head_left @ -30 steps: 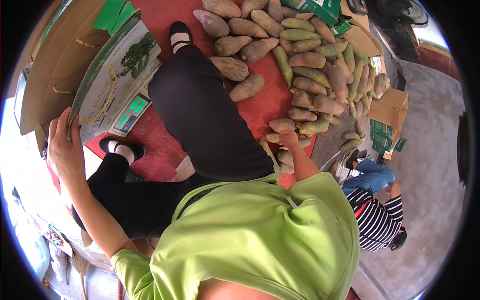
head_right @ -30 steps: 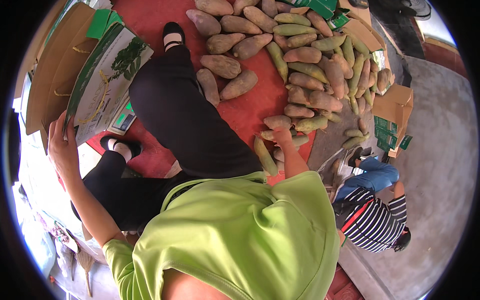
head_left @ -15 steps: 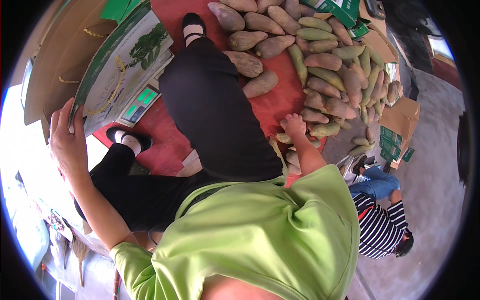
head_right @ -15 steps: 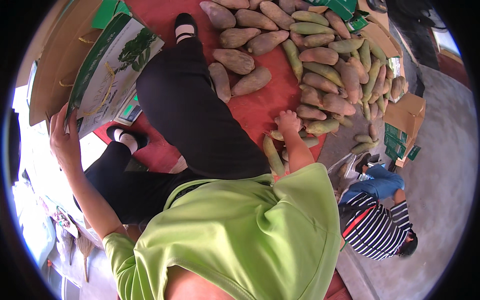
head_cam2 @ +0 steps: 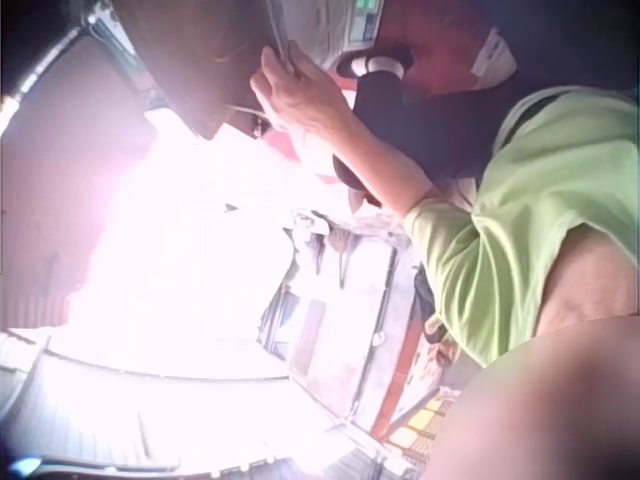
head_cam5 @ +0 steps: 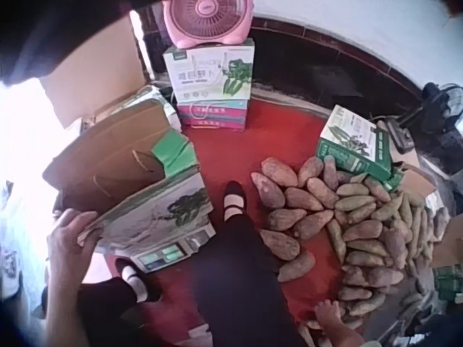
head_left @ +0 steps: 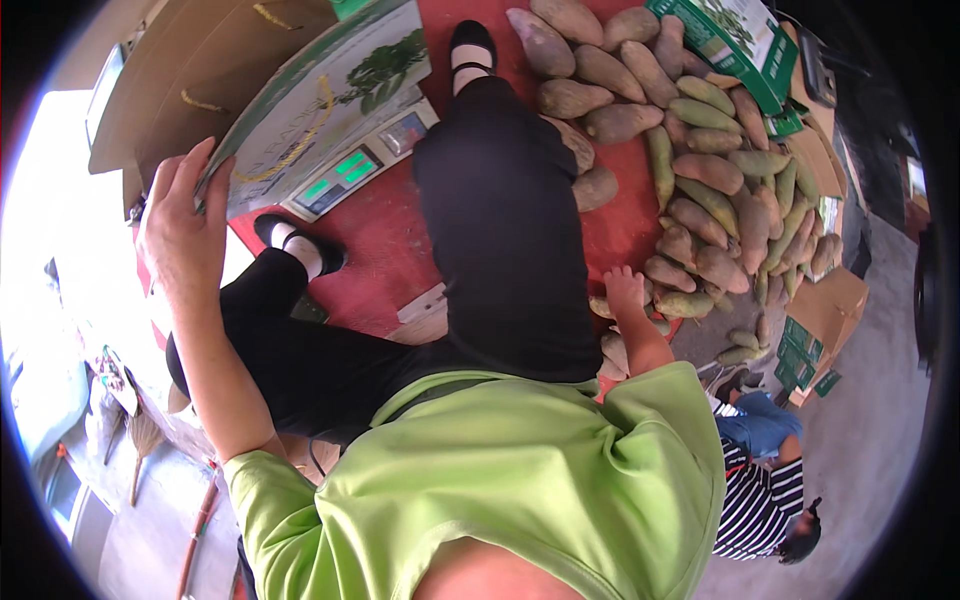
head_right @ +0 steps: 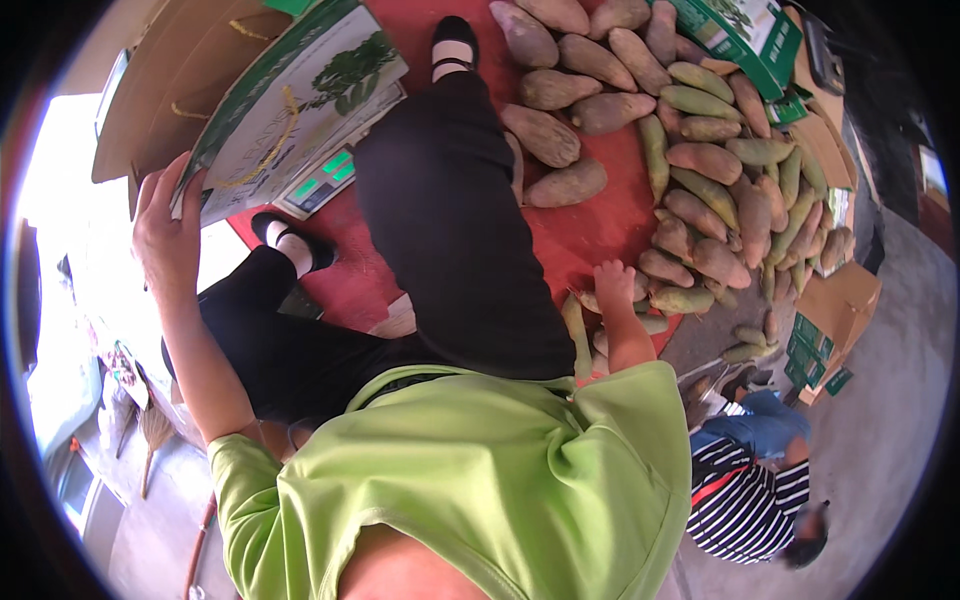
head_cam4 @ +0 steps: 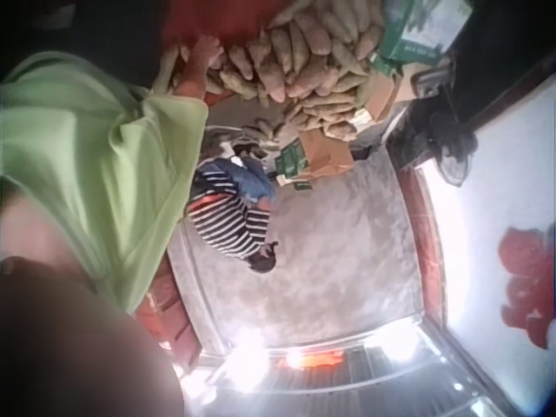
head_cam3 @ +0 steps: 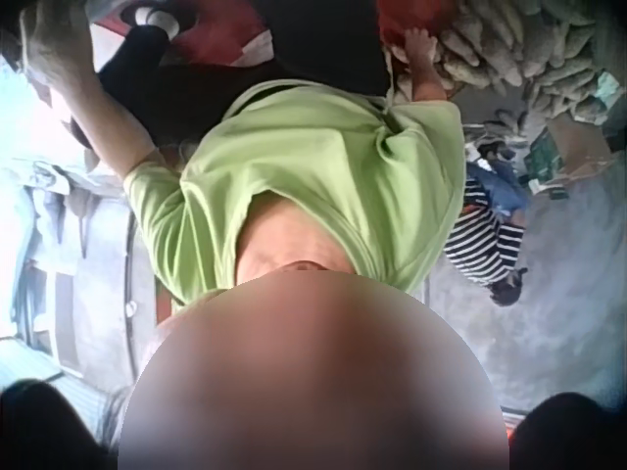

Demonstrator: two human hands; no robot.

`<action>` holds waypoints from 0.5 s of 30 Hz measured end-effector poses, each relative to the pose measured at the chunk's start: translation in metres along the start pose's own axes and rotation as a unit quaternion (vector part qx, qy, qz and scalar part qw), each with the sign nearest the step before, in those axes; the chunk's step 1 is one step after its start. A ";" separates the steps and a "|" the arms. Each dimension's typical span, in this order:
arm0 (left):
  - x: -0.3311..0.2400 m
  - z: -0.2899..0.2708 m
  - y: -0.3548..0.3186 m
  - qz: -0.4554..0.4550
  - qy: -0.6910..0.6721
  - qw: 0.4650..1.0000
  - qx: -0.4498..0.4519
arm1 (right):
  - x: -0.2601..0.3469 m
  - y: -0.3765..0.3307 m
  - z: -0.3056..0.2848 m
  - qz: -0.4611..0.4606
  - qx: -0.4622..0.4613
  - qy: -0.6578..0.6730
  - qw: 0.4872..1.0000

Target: The recorder is shown sorting vegetables from a large pile on the floor into cardboard boxes, using a digital scale to weigh them.

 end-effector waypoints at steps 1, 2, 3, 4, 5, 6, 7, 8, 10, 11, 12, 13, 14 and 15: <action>-0.001 0.000 0.000 -0.004 -0.003 1.000 0.004 | -0.003 -0.006 -0.001 0.012 0.007 -0.001 1.000; -0.001 0.000 -0.001 -0.003 0.006 1.000 0.002 | -0.007 -0.011 0.001 0.025 0.017 -0.003 1.000; 0.001 -0.001 -0.001 -0.007 0.010 1.000 0.000 | -0.007 -0.011 0.003 0.021 0.012 -0.006 1.000; 0.002 -0.001 -0.001 -0.011 0.007 1.000 0.003 | -0.009 -0.010 0.008 0.030 0.009 -0.001 1.000; 0.003 0.000 -0.002 -0.014 0.004 1.000 0.007 | -0.012 -0.009 0.012 0.038 0.006 0.003 0.999; 0.003 -0.001 -0.002 -0.012 0.010 1.000 0.005 | -0.011 -0.008 0.015 0.033 -0.004 -0.005 0.999; 0.002 -0.002 -0.002 -0.015 0.013 1.000 0.003 | -0.010 -0.008 0.013 0.031 -0.008 -0.007 0.999; 0.003 -0.001 -0.002 -0.034 0.015 0.999 0.016 | -0.009 -0.008 0.011 0.027 -0.003 -0.016 1.000; 0.004 -0.001 -0.003 -0.056 0.019 0.998 0.026 | -0.008 -0.005 0.011 0.022 -0.001 -0.027 0.999; 0.003 -0.001 -0.002 -0.056 0.019 0.998 0.028 | -0.007 -0.002 0.016 0.020 0.004 -0.034 0.999; 0.003 -0.001 -0.002 -0.056 0.020 0.998 0.029 | -0.007 0.000 0.019 0.019 0.008 -0.040 0.999; 0.004 -0.002 -0.003 -0.059 0.023 0.998 0.028 | -0.007 0.001 0.018 0.016 0.005 -0.042 0.999; 0.004 -0.002 -0.003 -0.054 0.026 0.998 0.027 | -0.006 0.002 0.017 0.014 0.000 -0.048 0.999; 0.004 -0.002 -0.003 -0.050 0.030 0.998 0.027 | -0.005 0.002 0.016 0.011 -0.004 -0.054 0.998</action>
Point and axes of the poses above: each hand's wrist, its own y-axis towards the middle knuckle, its own z-axis out of the palm, x = y × z, the point moved 7 cm from there along y, towards the middle knuckle, and after that the axes turned 13 degrees about -y, right-handed, at the moved point
